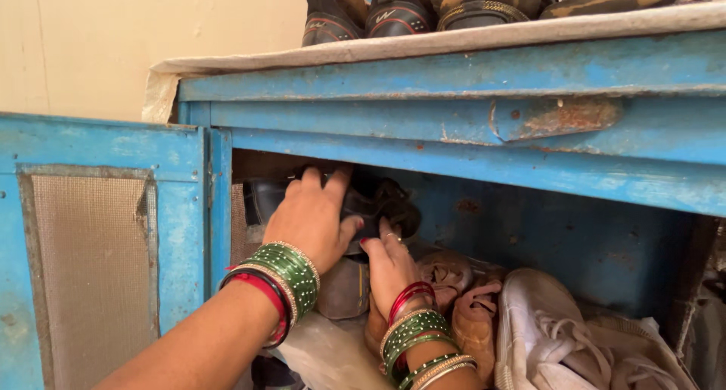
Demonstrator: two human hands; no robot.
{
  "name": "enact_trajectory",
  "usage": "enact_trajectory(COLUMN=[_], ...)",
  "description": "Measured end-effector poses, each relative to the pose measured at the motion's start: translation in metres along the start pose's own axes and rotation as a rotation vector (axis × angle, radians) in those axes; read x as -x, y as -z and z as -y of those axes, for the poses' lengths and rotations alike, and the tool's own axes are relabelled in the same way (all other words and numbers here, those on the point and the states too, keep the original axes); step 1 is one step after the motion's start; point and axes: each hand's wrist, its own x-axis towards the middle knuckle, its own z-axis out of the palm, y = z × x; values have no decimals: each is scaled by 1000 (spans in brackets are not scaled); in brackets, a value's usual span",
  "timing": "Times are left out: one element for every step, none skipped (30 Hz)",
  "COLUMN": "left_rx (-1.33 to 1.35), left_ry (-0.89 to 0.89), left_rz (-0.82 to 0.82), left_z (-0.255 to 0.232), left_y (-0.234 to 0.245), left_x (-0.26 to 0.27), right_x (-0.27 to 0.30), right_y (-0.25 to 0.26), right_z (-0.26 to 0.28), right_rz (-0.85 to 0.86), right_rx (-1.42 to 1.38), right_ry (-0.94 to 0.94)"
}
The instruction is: The person picks up various shoes and sandals from the floor and places them into a blue metal shoe cabinet. The person handles multiple pairs of footwear, including sneakers, sandals, and slippers, arranging them on the shelves inside the cabinet.
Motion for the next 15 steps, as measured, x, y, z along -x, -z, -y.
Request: enact_trajectory(left_rx=[-24,-48,-72,-43,-15,15,33,51,70,93,117,142,92,43,-7], left_ry=[-9,-15,-21,16,54,93,138,185,231,263,295,327,319,307,294], left_rz=[28,61,93,133,173,209,220,230,240,212,184,158,175,192,209], left_z=[0,0,1,1,0,1,2,4,6,7,7,6,3,-4,-12], left_y=[-1,-2,-4,-7,-10,-14,-17,-19,-22,-25,-27,-30,-33,-38,-43], left_x=[-1,-1,-1,-1,-1,-2,-3,-4,-5,-6,-8,-7,-8,-12,-16], right_x=[-4,-6,-8,-9,-9,-11,-12,-12,-12,-12,-10,-8,-7,-7,-6], right_y=[-1,-2,-3,-4,-5,-5,-6,-6,-6,-7,-7,-6,-6,-5,-4], right_z=[-4,-9,-13,-17,-20,-20,-20,-18,-17,-15,-15,-15,-15,-15,-16], right_rz=[11,24,38,31,25,17,10,4,-2,-32,-51,-62,-62,-67,-70], right_rx=[14,28,42,46,50,57,63,70,77,69,58,54,49,45,41], right_ry=[-10,-24,-38,-55,-72,-85,-98,-111,-123,-73,-40,-25,-26,-23,-25])
